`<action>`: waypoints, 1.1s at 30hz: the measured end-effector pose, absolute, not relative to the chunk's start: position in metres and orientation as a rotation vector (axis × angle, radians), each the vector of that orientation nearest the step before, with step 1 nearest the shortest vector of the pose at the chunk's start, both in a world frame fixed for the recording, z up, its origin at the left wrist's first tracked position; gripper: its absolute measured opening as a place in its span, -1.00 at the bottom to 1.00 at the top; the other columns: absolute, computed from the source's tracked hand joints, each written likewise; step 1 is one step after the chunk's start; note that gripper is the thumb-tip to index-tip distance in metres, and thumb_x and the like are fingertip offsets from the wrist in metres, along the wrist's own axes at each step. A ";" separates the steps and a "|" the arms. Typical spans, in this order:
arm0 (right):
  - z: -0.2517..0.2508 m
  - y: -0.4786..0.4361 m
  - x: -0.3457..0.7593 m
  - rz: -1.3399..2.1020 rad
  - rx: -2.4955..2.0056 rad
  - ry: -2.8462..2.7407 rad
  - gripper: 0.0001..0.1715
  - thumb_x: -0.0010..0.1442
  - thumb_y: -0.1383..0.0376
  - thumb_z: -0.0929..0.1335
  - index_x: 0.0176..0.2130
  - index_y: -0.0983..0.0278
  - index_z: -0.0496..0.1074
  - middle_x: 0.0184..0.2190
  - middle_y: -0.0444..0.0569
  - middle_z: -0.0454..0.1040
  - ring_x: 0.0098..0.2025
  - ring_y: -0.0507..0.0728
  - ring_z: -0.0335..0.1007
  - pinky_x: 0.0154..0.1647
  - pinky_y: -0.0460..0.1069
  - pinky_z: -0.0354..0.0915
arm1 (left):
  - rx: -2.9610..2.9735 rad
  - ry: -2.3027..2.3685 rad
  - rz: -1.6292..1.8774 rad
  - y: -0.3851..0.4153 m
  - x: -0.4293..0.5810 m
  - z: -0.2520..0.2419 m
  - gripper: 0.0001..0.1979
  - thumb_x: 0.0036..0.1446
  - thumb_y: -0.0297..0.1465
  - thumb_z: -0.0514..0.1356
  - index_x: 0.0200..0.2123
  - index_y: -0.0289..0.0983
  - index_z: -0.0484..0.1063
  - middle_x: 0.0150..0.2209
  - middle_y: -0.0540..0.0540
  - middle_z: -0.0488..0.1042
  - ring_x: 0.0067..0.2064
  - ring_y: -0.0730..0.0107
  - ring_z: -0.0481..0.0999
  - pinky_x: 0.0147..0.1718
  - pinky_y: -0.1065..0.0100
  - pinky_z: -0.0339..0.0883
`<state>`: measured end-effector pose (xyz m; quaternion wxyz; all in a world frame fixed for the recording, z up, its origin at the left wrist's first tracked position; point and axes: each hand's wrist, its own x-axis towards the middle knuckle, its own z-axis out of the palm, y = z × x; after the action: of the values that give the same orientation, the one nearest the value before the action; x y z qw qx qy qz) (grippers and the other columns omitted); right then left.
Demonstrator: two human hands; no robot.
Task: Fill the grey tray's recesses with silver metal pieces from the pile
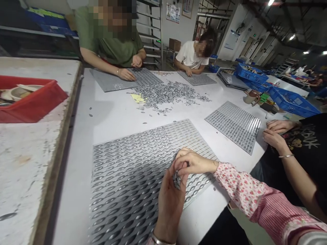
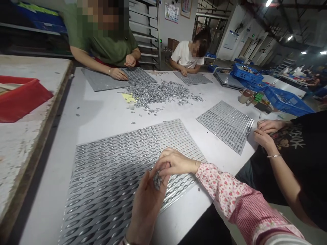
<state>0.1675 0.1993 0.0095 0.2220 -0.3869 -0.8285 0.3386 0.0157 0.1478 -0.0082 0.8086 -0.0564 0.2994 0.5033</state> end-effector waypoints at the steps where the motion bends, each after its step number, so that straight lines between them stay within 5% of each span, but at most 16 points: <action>1: 0.008 0.199 0.167 1.026 -1.080 -2.199 -0.77 0.13 0.15 0.44 -0.33 0.29 0.50 -0.29 -0.03 0.48 -0.16 0.09 0.34 -0.01 0.02 0.22 | -0.121 0.651 1.082 0.148 0.016 -0.008 -0.73 0.26 -0.45 0.07 -0.10 -0.31 0.55 0.05 -0.23 0.52 0.17 0.20 0.38 0.06 0.26 0.36; 5: -0.013 0.212 0.173 1.318 -1.213 -1.667 -0.64 0.16 0.05 0.38 -0.30 0.33 0.41 -0.39 -0.07 0.45 -0.36 0.03 0.34 -0.28 -0.06 0.27 | -0.095 0.753 1.053 0.147 0.018 -0.008 -0.74 0.18 -0.60 0.12 -0.10 -0.36 0.52 -0.04 -0.27 0.55 0.07 0.21 0.48 -0.02 0.32 0.43; 8: -0.025 0.233 0.182 1.127 -1.340 -1.631 -0.69 0.21 0.10 0.35 -0.31 0.33 0.38 -0.42 -0.11 0.40 -0.39 0.01 0.27 -0.31 -0.08 0.22 | -0.068 0.787 0.987 0.147 0.017 -0.009 -0.77 0.20 -0.60 0.11 -0.12 -0.37 0.50 -0.20 -0.23 0.59 -0.20 0.40 0.60 -0.29 0.51 0.49; 11: -0.029 0.253 0.186 0.768 -1.426 -1.972 -0.82 0.26 0.26 0.31 -0.33 0.32 0.40 -0.40 -0.09 0.41 -0.33 0.03 0.25 -0.21 -0.05 0.19 | -0.119 0.752 0.981 0.148 0.016 -0.011 -0.81 0.24 -0.56 0.08 -0.19 -0.37 0.49 -0.45 -0.05 0.50 -0.59 0.68 0.39 -0.63 0.66 0.31; 13: -0.030 0.263 0.186 0.589 -1.408 -2.210 -0.84 0.29 0.31 0.29 -0.31 0.31 0.42 -0.36 -0.05 0.43 -0.27 0.06 0.25 -0.11 -0.02 0.18 | -0.162 0.708 0.980 0.148 0.015 -0.010 -0.79 0.28 -0.53 0.04 -0.26 -0.39 0.48 -0.53 0.02 0.41 -0.68 0.73 0.23 -0.72 0.67 0.18; 19: -0.039 0.275 0.193 0.537 -1.259 -2.380 -0.84 0.29 0.28 0.31 -0.23 0.30 0.47 -0.27 -0.01 0.46 -0.16 0.09 0.30 -0.02 -0.01 0.20 | -0.225 0.753 0.959 0.151 0.014 -0.007 -0.77 0.27 -0.55 0.02 -0.26 -0.40 0.49 -0.48 -0.04 0.43 -0.60 0.68 0.30 -0.64 0.64 0.28; 33: -0.040 0.278 0.189 0.595 -1.450 -2.285 -0.90 0.19 0.38 0.37 -0.39 0.34 0.44 -0.42 -0.10 0.39 -0.31 0.03 0.24 -0.09 -0.03 0.13 | -0.097 0.799 1.004 0.146 0.018 -0.015 -0.82 0.17 -0.65 0.11 -0.38 -0.37 0.48 -0.44 -0.08 0.51 -0.53 0.62 0.41 -0.57 0.61 0.35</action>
<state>0.1894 0.2784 -0.0400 0.1843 -0.5143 -0.8105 0.2110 0.0182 0.1461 -0.0151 0.8000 -0.0454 0.3723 0.4683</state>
